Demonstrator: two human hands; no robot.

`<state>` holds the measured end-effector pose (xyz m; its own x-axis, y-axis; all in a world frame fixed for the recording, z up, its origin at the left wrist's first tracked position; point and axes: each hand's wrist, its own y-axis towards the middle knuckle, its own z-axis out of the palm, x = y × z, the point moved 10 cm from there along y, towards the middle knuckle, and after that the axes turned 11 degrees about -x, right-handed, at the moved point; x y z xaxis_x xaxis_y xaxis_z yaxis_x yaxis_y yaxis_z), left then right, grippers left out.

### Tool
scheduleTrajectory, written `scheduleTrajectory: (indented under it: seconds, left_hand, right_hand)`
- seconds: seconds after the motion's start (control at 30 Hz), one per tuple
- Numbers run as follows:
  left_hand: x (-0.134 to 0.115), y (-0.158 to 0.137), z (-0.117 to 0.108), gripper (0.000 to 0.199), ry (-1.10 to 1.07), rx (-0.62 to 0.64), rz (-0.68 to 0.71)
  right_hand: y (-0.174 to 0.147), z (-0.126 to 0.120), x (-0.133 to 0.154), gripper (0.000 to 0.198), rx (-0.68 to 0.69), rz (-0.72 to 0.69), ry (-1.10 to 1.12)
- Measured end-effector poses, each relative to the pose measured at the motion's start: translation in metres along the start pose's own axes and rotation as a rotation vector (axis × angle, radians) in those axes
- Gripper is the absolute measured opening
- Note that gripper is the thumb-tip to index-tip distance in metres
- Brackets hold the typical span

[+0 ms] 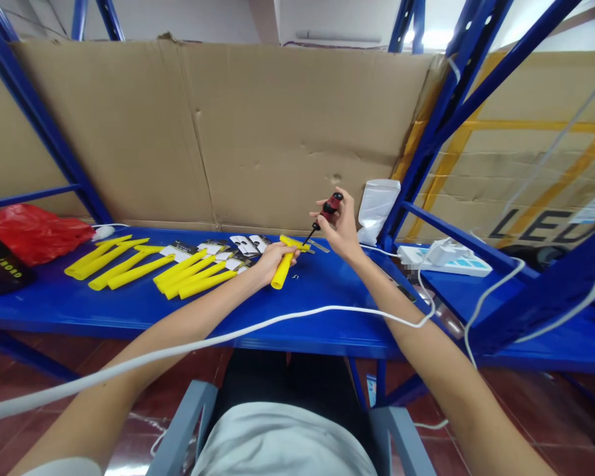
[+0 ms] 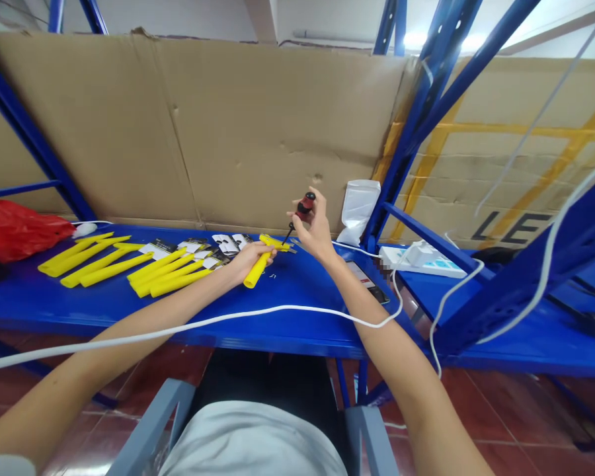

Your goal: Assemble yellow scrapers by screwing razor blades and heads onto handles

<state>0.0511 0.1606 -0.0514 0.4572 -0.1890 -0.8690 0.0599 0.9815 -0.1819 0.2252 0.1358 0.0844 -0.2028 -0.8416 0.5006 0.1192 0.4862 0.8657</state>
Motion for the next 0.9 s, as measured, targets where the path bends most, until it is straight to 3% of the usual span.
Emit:
scheduleTrajectory:
  seconds: [0.2,0.4,0.6,0.8,0.9]
  left_hand:
    - [-0.003,-0.005,-0.009,0.028,-0.003,-0.020,0.011]
    - [0.006,-0.007,-0.011,0.019,0.028,-0.060,0.004]
    - [0.006,-0.007,-0.011,0.023,0.032,-0.066,0.017]
    - [0.004,-0.007,-0.012,0.024,0.029,-0.056,0.032]
    - [0.000,-0.006,-0.014,0.028,0.020,-0.053,0.048]
  right_hand:
    - [0.000,-0.009,0.010,0.091,-0.062,-0.034,-0.087]
    - [-0.006,0.007,0.001,0.095,0.074,0.013,-0.009]
    - [-0.004,-0.004,0.001,0.089,-0.034,-0.006,-0.085]
    - [-0.005,0.004,-0.010,0.097,0.032,0.081,0.020]
    - [-0.005,-0.001,-0.013,0.100,-0.022,0.079,-0.030]
